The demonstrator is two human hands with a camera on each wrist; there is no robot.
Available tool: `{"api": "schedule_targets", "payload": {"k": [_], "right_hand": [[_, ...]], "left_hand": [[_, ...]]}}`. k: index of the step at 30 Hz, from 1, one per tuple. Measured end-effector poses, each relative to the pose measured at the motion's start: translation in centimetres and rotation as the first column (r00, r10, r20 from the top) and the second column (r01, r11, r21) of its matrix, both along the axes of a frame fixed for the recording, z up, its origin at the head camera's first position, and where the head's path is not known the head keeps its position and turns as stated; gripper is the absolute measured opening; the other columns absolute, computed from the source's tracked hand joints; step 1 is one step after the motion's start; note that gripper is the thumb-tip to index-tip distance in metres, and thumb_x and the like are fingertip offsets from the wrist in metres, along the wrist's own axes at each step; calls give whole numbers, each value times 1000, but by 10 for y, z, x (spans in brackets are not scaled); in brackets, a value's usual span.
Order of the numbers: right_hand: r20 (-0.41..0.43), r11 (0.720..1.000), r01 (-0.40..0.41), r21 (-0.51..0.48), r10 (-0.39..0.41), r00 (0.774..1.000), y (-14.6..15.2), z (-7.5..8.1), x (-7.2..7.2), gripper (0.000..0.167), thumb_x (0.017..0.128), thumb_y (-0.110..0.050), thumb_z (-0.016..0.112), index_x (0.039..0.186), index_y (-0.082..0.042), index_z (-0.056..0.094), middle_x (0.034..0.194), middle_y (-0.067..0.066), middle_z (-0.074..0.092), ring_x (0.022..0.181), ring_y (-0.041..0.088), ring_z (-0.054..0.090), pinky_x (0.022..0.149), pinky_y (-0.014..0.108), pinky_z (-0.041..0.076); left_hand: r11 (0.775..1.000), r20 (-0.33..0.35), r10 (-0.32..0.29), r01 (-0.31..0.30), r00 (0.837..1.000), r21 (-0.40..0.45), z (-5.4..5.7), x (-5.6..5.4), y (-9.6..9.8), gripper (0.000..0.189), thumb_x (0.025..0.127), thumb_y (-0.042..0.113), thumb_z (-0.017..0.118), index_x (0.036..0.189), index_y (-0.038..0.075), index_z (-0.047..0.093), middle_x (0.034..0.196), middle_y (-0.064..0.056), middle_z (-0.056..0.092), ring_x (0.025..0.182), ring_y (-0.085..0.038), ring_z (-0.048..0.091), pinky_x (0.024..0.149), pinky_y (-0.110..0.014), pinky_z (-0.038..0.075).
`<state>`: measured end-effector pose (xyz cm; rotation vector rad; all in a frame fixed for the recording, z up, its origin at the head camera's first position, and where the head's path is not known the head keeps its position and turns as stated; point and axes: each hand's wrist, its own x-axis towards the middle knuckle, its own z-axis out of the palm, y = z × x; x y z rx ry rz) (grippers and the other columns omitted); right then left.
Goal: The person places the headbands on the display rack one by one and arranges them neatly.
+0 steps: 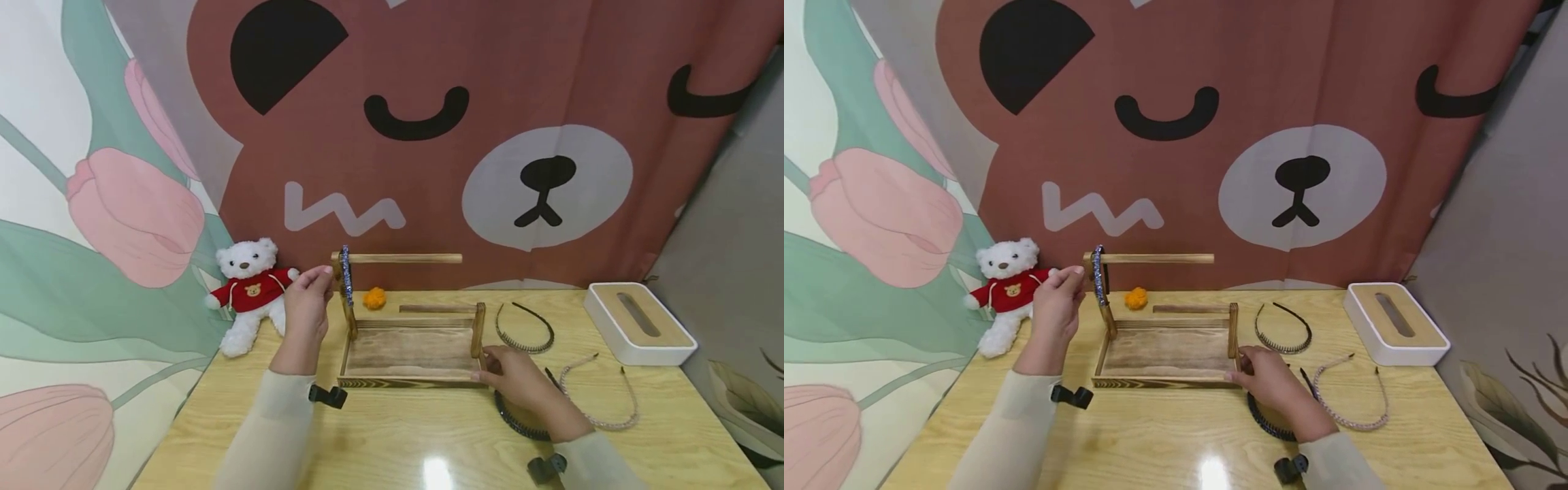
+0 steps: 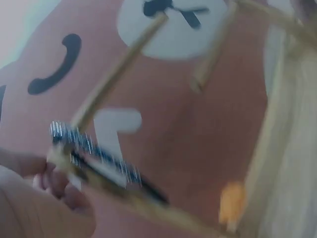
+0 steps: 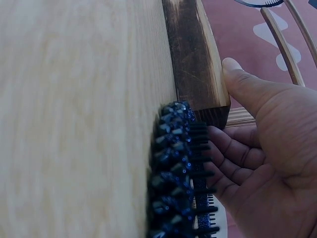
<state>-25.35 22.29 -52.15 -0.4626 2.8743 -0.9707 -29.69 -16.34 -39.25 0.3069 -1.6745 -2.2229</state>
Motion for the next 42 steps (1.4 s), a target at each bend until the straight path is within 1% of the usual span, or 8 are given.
{"api": "schedule_targets", "payload": {"k": [2, 3, 7, 8, 10, 24, 33, 42], "right_hand": [[-7, 1000, -4, 4, 4, 1000, -1, -1, 0, 71, 99, -41, 82, 147, 8, 62, 112, 4, 76, 101, 17, 72, 92, 45, 64], [-12, 1000, -10, 8, 10, 1000, -1, 0, 0, 71, 99, -41, 82, 146, 9, 62, 112, 4, 76, 101, 17, 72, 91, 45, 64], [1, 1000, 2, 18, -2, 1000, -2, -1, -1, 68, 99, -40, 82, 145, 7, 64, 110, 2, 76, 98, 14, 70, 89, 42, 63], [1, 1000, 1, 18, -1, 1000, -2, -1, -2, 68, 99, -39, 82, 145, 7, 64, 110, 2, 76, 97, 13, 70, 89, 42, 63], [6, 1000, 10, 16, -10, 1000, -1, -1, -2, 67, 99, -38, 82, 145, 6, 64, 110, 2, 76, 98, 13, 70, 89, 42, 63], [14, 1000, 16, 26, -17, 1000, 2, 0, 1, 72, 100, -40, 80, 150, 7, 60, 118, 6, 75, 109, 22, 72, 96, 48, 63], [6, 999, 17, 30, -17, 1000, -1, 0, 1, 67, 100, -43, 80, 147, 2, 64, 112, 2, 76, 99, 13, 70, 92, 45, 63], [18, 999, 18, 34, -18, 1000, 0, 0, 0, 72, 99, -46, 81, 148, 3, 63, 112, 2, 75, 100, 13, 70, 92, 44, 63]], "left_hand": [[964, 64, -54, 69, 996, -257, -13, 7, -13, 22, 110, 19, 67, 113, -2, 74, 92, -2, 74, 87, -13, 67, 76, -24, 56], [904, 94, -80, 112, 992, -413, -23, 11, -21, 26, 111, 22, 66, 117, -2, 74, 96, -4, 75, 90, -15, 68, 78, -26, 57], [490, 174, -180, 241, 968, -838, -65, 28, -47, 36, 109, 31, 69, 131, 3, 75, 117, -9, 79, 106, -25, 73, 92, -43, 63], [419, 181, -204, 253, 962, -872, -75, 32, -51, 37, 108, 32, 72, 133, 4, 76, 121, -11, 79, 110, -30, 74, 96, -48, 63], [356, 201, -256, 286, 945, -890, -92, 39, -58, 41, 105, 30, 77, 137, 4, 75, 128, -13, 78, 118, -37, 74, 103, -55, 61], [322, 312, -332, 418, 890, -850, -138, 49, -71, 64, 100, 40, 81, 150, 2, 66, 145, -16, 72, 140, -38, 65, 118, -55, 51], [384, 329, -364, 462, 871, -799, -141, 50, -67, 69, 102, 40, 79, 160, 9, 56, 154, -12, 65, 145, -33, 61, 121, -54, 49], [364, 330, -372, 463, 868, -808, -141, 50, -66, 69, 102, 42, 78, 160, 12, 57, 153, -12, 66, 146, -33, 60, 122, -54, 48]]}}
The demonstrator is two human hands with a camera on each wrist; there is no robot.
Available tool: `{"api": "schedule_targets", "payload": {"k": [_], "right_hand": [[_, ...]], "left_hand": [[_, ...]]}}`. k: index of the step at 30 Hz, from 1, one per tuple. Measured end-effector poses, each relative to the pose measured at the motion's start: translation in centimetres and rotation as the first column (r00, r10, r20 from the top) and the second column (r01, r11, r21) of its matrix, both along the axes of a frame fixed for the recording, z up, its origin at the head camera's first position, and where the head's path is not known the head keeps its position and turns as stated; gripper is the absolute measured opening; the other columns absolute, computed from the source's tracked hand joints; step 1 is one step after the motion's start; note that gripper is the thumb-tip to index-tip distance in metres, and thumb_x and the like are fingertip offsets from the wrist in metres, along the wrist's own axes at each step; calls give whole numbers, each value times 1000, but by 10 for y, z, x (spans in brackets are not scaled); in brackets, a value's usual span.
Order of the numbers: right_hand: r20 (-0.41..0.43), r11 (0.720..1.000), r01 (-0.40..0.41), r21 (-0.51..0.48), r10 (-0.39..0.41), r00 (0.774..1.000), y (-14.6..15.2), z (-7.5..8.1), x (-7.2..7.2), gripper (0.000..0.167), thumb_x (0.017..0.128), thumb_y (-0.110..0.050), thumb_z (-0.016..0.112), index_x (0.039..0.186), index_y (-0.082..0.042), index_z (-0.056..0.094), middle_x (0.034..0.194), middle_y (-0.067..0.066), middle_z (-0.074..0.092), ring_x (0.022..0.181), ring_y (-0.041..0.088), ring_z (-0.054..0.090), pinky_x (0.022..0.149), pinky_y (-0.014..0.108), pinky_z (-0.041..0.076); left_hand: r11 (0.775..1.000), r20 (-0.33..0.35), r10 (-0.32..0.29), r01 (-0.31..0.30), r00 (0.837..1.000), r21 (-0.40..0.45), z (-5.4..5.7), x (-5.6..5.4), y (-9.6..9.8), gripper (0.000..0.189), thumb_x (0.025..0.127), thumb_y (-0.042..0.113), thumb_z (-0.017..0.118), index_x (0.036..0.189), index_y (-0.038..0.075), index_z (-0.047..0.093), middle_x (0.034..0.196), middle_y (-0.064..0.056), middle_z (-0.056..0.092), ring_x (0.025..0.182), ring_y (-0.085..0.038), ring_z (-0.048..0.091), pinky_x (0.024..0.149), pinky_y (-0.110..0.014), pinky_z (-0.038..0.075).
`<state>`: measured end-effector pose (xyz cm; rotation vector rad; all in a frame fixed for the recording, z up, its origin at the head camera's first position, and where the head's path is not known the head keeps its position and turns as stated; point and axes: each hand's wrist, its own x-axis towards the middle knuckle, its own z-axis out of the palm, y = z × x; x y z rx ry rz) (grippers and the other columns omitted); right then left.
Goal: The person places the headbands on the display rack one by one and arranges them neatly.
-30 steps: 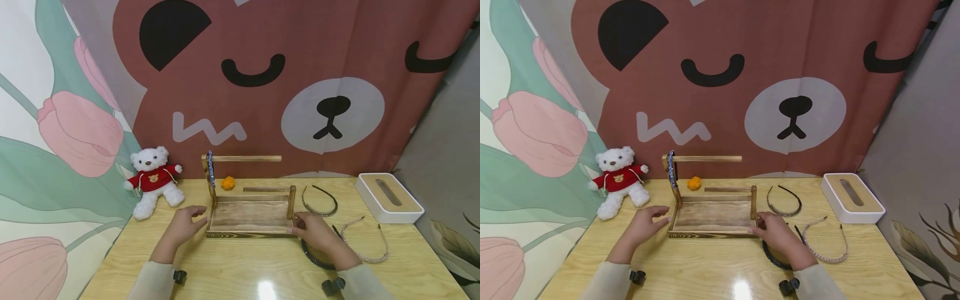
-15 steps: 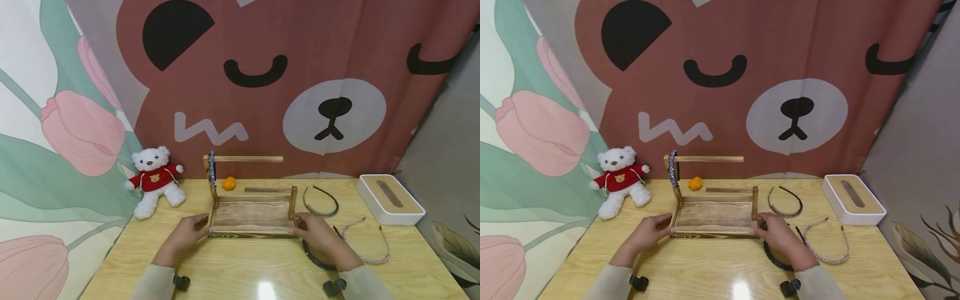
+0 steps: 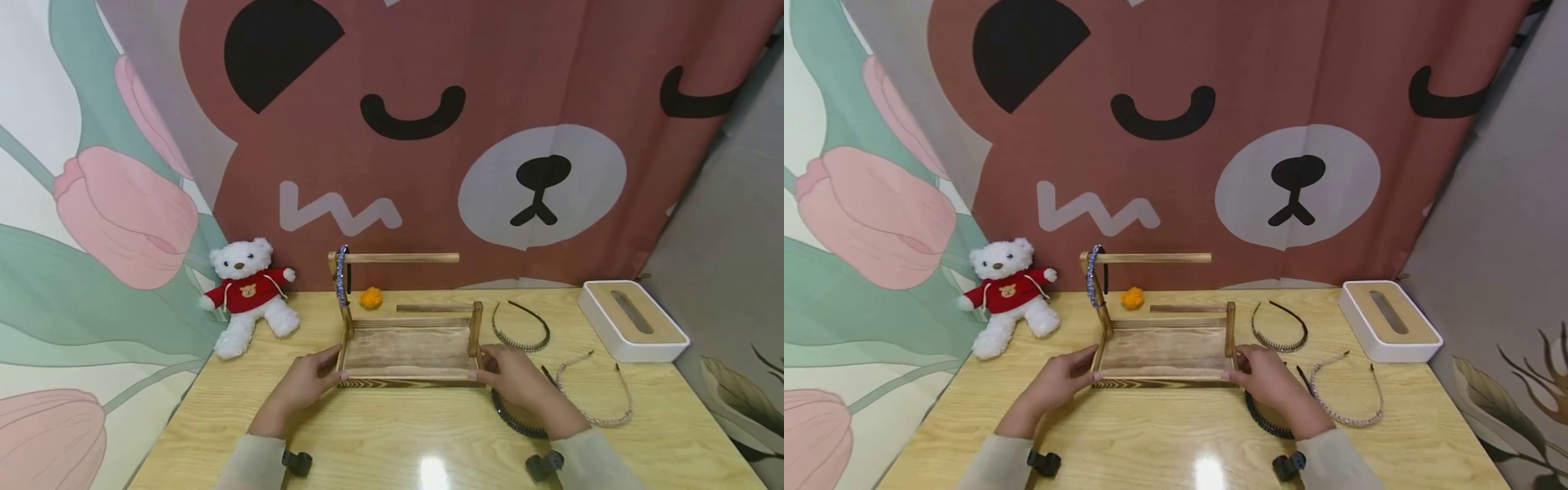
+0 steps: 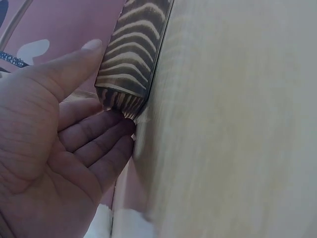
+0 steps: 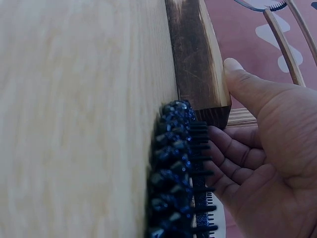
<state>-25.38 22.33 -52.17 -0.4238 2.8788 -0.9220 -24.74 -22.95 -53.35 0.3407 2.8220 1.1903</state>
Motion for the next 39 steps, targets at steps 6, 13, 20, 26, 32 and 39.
{"api": "schedule_targets", "payload": {"k": [6, 13, 20, 26, 32, 39], "right_hand": [[-2, 1000, -19, -7, 19, 1000, 6, 5, 3, 74, 103, -47, 75, 154, 3, 57, 125, 8, 74, 110, 20, 71, 95, 46, 63], [-105, 998, -48, -45, 43, 994, 41, 16, 16, 55, 102, -37, 79, 146, -4, 68, 132, 12, 72, 118, 30, 71, 95, 49, 64], [-217, 984, -163, 66, 174, 961, 91, 14, 43, 39, 85, -47, 92, 111, -21, 81, 111, -11, 76, 103, 11, 72, 85, 35, 63], [-180, 929, -369, 34, 369, 912, 109, 11, 58, 32, 77, -41, 97, 101, -26, 81, 102, -16, 73, 93, -1, 64, 77, 28, 60], [-122, 894, -444, 58, 448, 886, 102, 6, 61, 20, 82, -24, 95, 98, -27, 84, 99, -22, 69, 93, -5, 58, 76, 24, 58], [-155, 874, -474, 107, 485, 861, 98, 6, 62, 14, 84, -23, 93, 94, -28, 85, 94, -24, 70, 90, -6, 59, 75, 25, 59]], "left_hand": [[1000, 4, 5, -5, 1000, -19, 3, -1, 2, 69, 101, 40, 80, 160, 12, 57, 151, -13, 67, 147, -34, 58, 123, -54, 47], [1000, 18, 19, -19, 1000, -1, 2, -1, 3, 68, 100, 37, 82, 158, 11, 59, 150, -13, 68, 146, -34, 58, 123, -54, 47], [1000, 23, 20, -20, 1000, -2, 0, -2, 3, 69, 99, 40, 83, 158, 12, 59, 150, -12, 68, 146, -33, 58, 123, -53, 47], [999, 31, 31, -30, 999, -17, 3, -2, 0, 68, 99, 39, 82, 159, 15, 59, 152, -12, 66, 148, -34, 56, 123, -54, 46], [1000, 38, 30, -29, 999, -12, 4, -3, -2, 69, 99, 38, 83, 159, 14, 59, 153, -12, 65, 149, -35, 56, 124, -54, 46], [1000, 34, 20, -20, 999, 8, 1, -4, 1, 70, 98, 40, 84, 158, 12, 60, 152, -12, 66, 146, -33, 59, 123, -53, 47]]}}
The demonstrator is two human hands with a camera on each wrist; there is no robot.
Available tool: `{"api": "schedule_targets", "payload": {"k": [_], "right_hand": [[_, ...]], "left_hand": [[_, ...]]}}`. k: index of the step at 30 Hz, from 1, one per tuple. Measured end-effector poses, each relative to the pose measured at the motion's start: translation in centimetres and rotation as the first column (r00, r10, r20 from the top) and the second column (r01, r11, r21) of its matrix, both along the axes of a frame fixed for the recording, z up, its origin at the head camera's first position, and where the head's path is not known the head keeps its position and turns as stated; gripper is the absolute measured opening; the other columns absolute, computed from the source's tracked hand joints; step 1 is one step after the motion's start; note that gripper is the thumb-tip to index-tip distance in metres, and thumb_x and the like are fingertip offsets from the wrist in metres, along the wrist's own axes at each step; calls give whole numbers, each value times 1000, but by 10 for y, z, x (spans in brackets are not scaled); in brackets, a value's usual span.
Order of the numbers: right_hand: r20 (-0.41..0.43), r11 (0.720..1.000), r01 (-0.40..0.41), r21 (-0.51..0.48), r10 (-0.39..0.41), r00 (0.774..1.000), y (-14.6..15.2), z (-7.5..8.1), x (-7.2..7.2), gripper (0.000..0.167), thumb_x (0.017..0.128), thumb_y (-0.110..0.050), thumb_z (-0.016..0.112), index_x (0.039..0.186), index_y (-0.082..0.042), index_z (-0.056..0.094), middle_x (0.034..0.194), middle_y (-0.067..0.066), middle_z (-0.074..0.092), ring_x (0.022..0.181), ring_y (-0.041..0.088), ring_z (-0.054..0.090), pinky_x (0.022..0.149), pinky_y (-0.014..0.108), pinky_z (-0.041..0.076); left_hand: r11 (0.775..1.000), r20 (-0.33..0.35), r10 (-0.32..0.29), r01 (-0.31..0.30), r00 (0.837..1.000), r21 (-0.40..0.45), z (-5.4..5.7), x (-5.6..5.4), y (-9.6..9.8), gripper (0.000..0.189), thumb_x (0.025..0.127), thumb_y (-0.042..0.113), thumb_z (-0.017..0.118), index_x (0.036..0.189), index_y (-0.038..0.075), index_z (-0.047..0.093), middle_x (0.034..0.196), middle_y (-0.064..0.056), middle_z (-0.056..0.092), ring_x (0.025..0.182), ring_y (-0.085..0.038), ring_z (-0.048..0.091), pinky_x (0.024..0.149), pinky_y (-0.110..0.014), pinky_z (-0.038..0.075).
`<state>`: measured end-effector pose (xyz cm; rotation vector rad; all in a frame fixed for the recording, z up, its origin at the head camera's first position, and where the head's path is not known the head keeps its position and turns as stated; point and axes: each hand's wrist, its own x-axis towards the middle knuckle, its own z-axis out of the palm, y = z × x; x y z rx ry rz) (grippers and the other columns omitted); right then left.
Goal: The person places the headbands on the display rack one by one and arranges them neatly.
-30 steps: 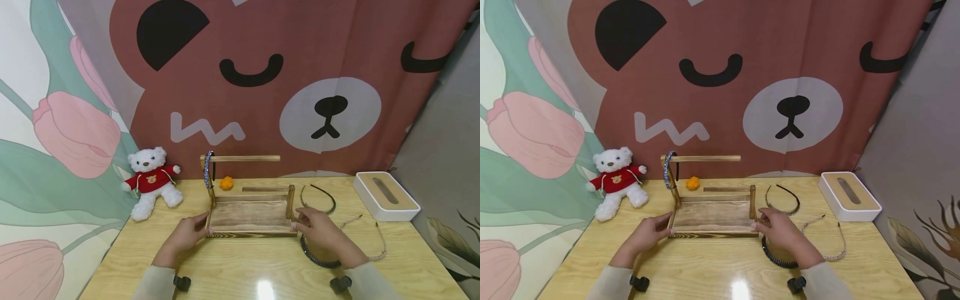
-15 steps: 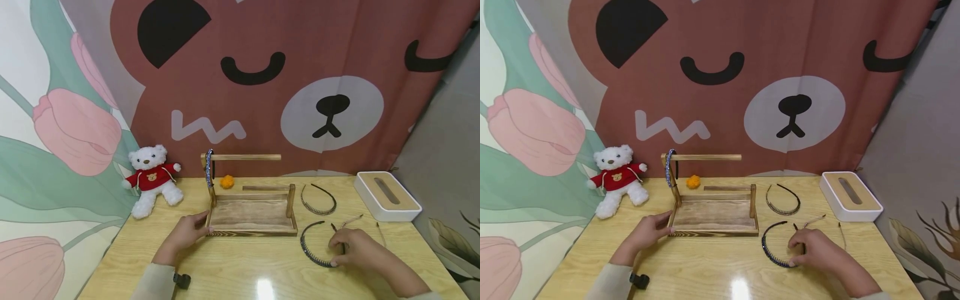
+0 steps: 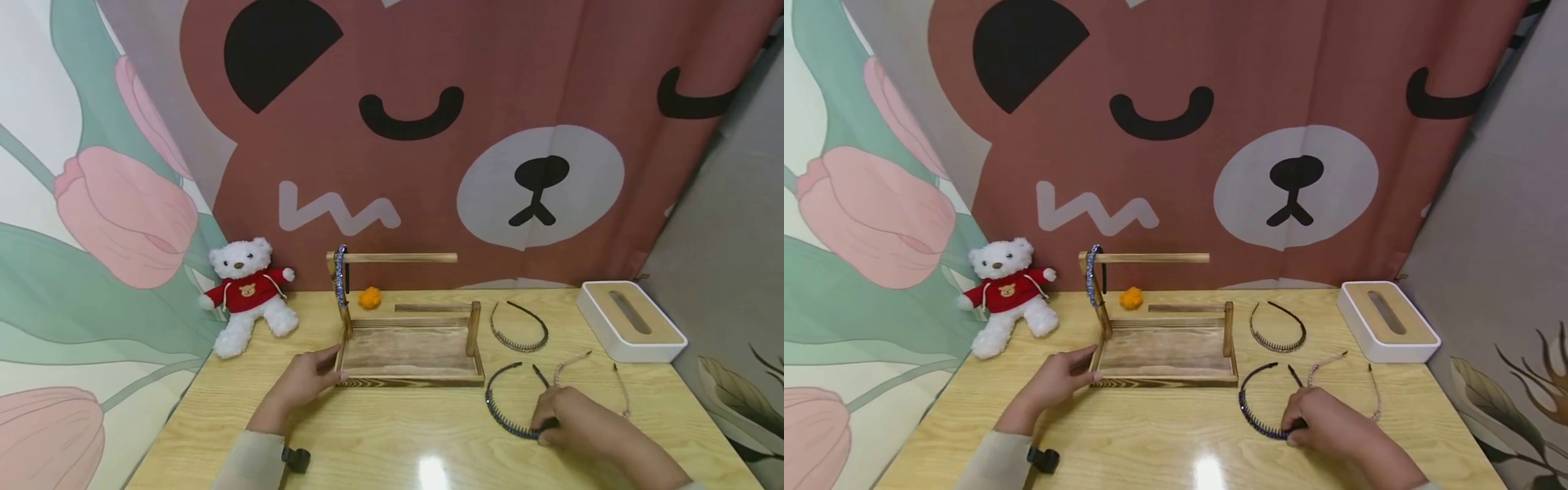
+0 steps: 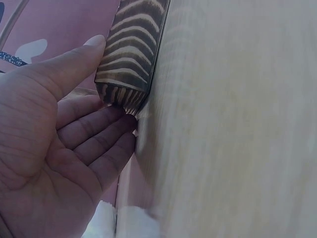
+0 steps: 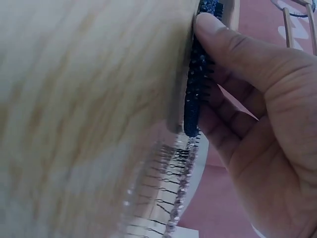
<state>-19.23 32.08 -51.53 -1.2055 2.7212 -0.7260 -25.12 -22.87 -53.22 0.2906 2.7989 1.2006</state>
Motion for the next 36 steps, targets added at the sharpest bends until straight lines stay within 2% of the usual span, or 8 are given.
{"api": "schedule_targets", "payload": {"k": [7, 11, 15, 18, 22, 27, 30, 36], "right_hand": [[-17, 985, -4, -173, 1, 1000, 1, 32, 8, 21, 91, -17, 88, 100, -32, 77, 97, -21, 69, 89, -5, 61, 69, 24, 56], [69, 928, 27, -372, -1, 998, -4, 59, 8, 24, 98, 0, 78, 106, -22, 72, 99, -12, 71, 90, 4, 65, 74, 24, 56], [207, 788, 54, -613, 94, 974, -19, 75, -2, 19, 104, 13, 61, 110, -2, 68, 105, -6, 73, 95, 7, 69, 80, 23, 59], [247, 620, 27, -784, 271, 930, -34, 83, -15, 20, 110, 11, 49, 114, 1, 66, 110, -4, 74, 102, 8, 69, 90, 22, 58], [242, 378, 49, -925, 481, 843, -59, 103, -26, 32, 117, 3, 35, 121, -3, 66, 114, 0, 73, 105, 11, 67, 94, 21, 56], [222, 172, 148, -974, 581, 783, -92, 132, -35, 38, 118, -1, 30, 123, 3, 68, 111, 7, 73, 97, 16, 67, 89, 25, 57], [226, 119, 193, -974, 560, 797, -110, 145, -43, 35, 118, -3, 35, 119, 1, 70, 106, 7, 74, 94, 17, 67, 87, 25, 58], [269, 78, 263, -962, 453, 850, -152, 173, -62, 21, 116, -13, 50, 113, -6, 70, 101, 2, 71, 94, 14, 65, 83, 24, 57]], "left_hand": [[1000, -7, -3, 3, 1000, -6, 1, 0, 0, 69, 99, 40, 83, 158, 13, 60, 153, -12, 65, 148, -34, 57, 123, -54, 47], [1000, 3, 9, -9, 1000, -14, 1, 1, -1, 68, 99, 40, 82, 158, 14, 60, 155, -12, 64, 149, -36, 56, 124, -55, 46], [1000, 3, 11, -11, 1000, -19, 0, 2, -1, 68, 99, 40, 82, 158, 14, 60, 155, -12, 64, 149, -36, 56, 124, -56, 46], [1000, -3, 12, -12, 1000, -8, 0, 3, -1, 67, 99, 39, 82, 158, 13, 61, 153, -12, 65, 148, -36, 57, 123, -55, 46], [1000, -11, 9, -9, 1000, -6, -1, 2, 1, 67, 100, 38, 82, 158, 13, 61, 152, -13, 66, 148, -35, 57, 124, -54, 46], [1000, -9, 7, -7, 1000, -16, 0, 2, 1, 67, 100, 39, 82, 158, 13, 60, 154, -12, 65, 149, -35, 56, 124, -54, 45], [1000, -14, 3, -3, 1000, -22, 1, 1, 1, 68, 100, 40, 82, 158, 14, 60, 154, -13, 65, 148, -35, 57, 124, -55, 46], [1000, -12, 0, 0, 1000, -27, 0, 1, 0, 69, 99, 41, 83, 158, 14, 60, 154, -11, 65, 148, -33, 57, 124, -53, 46]]}}
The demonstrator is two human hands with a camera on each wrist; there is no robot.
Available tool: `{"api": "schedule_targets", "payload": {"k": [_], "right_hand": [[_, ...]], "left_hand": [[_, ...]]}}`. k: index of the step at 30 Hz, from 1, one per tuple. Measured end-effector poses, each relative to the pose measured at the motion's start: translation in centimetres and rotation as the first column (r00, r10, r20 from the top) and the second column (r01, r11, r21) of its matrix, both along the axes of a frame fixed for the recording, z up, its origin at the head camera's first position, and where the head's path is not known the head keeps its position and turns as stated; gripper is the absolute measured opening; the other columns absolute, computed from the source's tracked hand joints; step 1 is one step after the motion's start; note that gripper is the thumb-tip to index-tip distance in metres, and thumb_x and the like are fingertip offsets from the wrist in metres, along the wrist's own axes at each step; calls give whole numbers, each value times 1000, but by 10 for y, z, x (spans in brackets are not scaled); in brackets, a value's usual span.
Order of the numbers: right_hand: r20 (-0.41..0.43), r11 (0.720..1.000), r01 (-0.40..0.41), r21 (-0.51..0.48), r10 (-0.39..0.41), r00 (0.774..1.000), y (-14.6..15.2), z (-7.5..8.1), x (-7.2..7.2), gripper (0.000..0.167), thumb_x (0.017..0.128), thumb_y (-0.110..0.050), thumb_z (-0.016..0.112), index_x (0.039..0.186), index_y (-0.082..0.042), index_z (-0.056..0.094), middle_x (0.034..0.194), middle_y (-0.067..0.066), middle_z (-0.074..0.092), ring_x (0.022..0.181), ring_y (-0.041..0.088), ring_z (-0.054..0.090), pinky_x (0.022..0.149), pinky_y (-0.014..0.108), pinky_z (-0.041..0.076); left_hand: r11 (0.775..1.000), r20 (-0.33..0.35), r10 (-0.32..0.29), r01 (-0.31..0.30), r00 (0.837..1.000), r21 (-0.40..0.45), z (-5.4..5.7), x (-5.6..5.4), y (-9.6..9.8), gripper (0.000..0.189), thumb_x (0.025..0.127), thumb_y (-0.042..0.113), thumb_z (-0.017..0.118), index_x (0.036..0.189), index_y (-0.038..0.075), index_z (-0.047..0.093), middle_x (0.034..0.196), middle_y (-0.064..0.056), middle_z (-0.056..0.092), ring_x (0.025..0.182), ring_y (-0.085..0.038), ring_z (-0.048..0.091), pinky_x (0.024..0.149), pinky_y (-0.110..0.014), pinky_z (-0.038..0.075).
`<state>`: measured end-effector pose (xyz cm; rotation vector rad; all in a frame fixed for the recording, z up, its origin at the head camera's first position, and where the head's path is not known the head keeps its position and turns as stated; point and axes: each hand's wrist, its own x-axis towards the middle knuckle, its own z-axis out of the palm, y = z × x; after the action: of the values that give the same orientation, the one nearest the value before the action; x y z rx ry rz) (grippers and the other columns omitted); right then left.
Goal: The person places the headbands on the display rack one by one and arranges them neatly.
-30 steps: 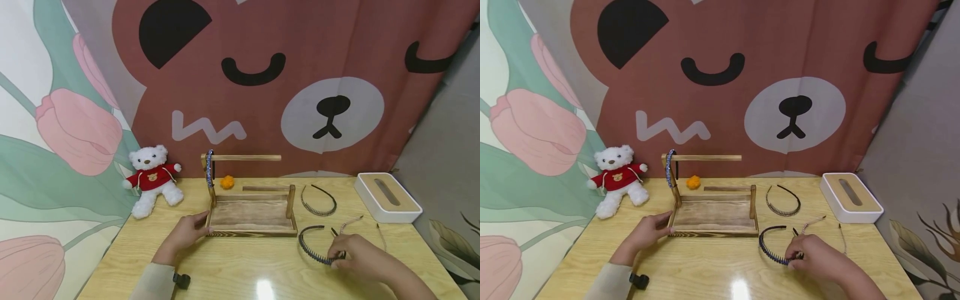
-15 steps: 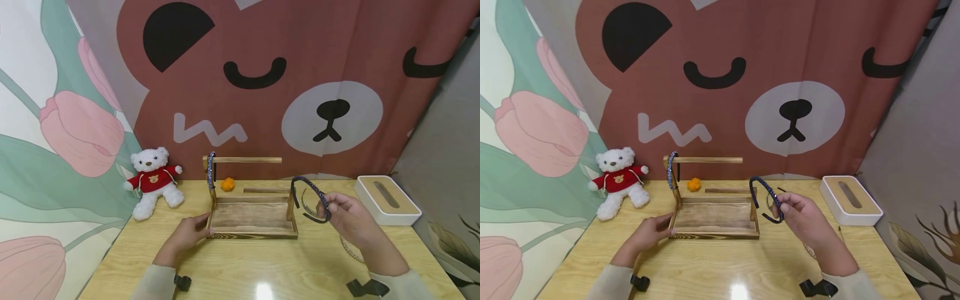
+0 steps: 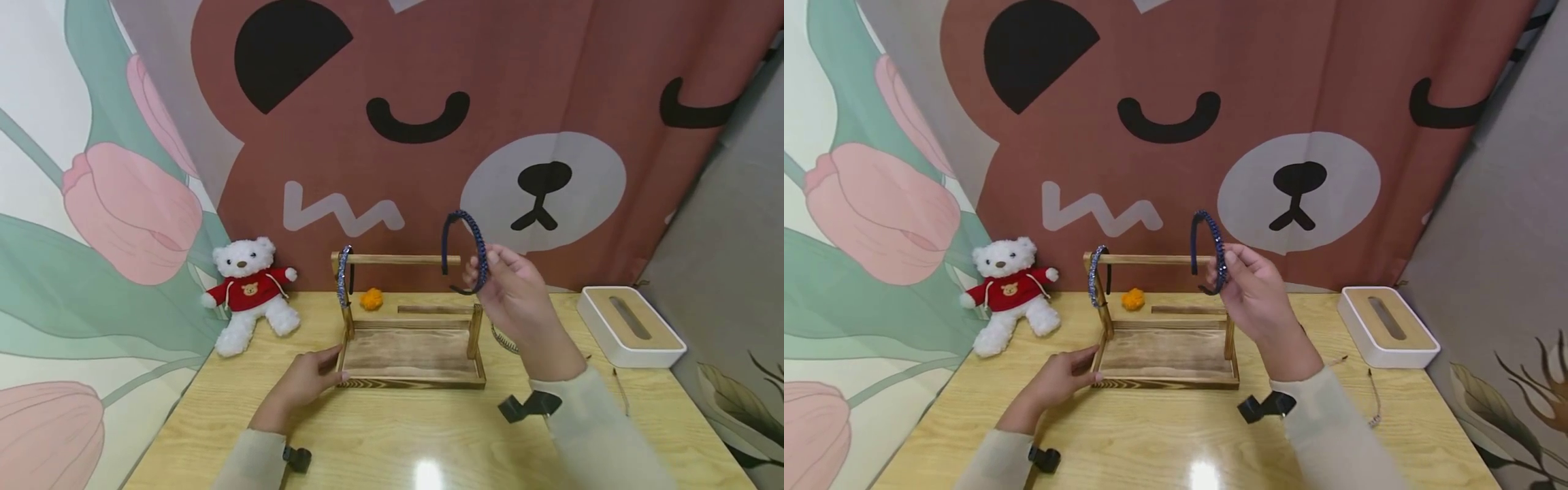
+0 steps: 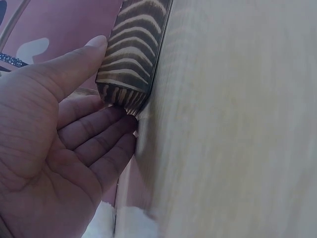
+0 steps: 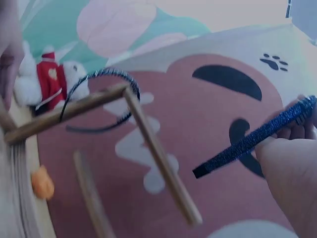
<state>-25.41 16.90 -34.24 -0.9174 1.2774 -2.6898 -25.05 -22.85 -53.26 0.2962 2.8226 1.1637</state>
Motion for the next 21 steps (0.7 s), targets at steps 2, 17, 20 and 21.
{"api": "schedule_targets", "payload": {"k": [2, 17, 20, 21], "right_hand": [[14, 1000, 12, -10, -11, 1000, -15, 9, -6, 18, 115, -17, 53, 112, -8, 68, 101, 2, 69, 95, 14, 63, 83, 24, 55], [182, 996, 93, -1, -91, 979, -101, 40, -45, 22, 118, -19, 48, 113, -7, 66, 113, 8, 62, 101, 19, 56, 92, 28, 54], [192, 996, 87, 6, -86, 978, -114, 36, -50, 21, 118, -17, 47, 112, -6, 65, 118, 10, 61, 103, 20, 56, 93, 28, 53], [199, 996, 85, 9, -85, 976, -119, 34, -51, 21, 118, -17, 48, 111, -6, 64, 119, 11, 61, 104, 21, 56, 92, 28, 54]], "left_hand": [[1000, -2, 0, 0, 1000, -6, 0, 0, 0, 68, 99, 40, 83, 158, 13, 61, 153, -12, 65, 148, -34, 57, 123, -54, 47], [1000, -2, -7, 7, 1000, 21, 2, 1, 1, 68, 99, 37, 83, 158, 12, 60, 154, -13, 65, 147, -34, 58, 123, -53, 47], [1000, -4, -9, 9, 1000, 15, 2, 1, 1, 67, 100, 36, 83, 158, 11, 60, 153, -13, 65, 147, -35, 58, 123, -54, 47], [1000, -3, -9, 9, 1000, 13, 2, 1, 1, 67, 100, 35, 82, 158, 11, 60, 154, -13, 65, 147, -35, 57, 123, -54, 47]]}}
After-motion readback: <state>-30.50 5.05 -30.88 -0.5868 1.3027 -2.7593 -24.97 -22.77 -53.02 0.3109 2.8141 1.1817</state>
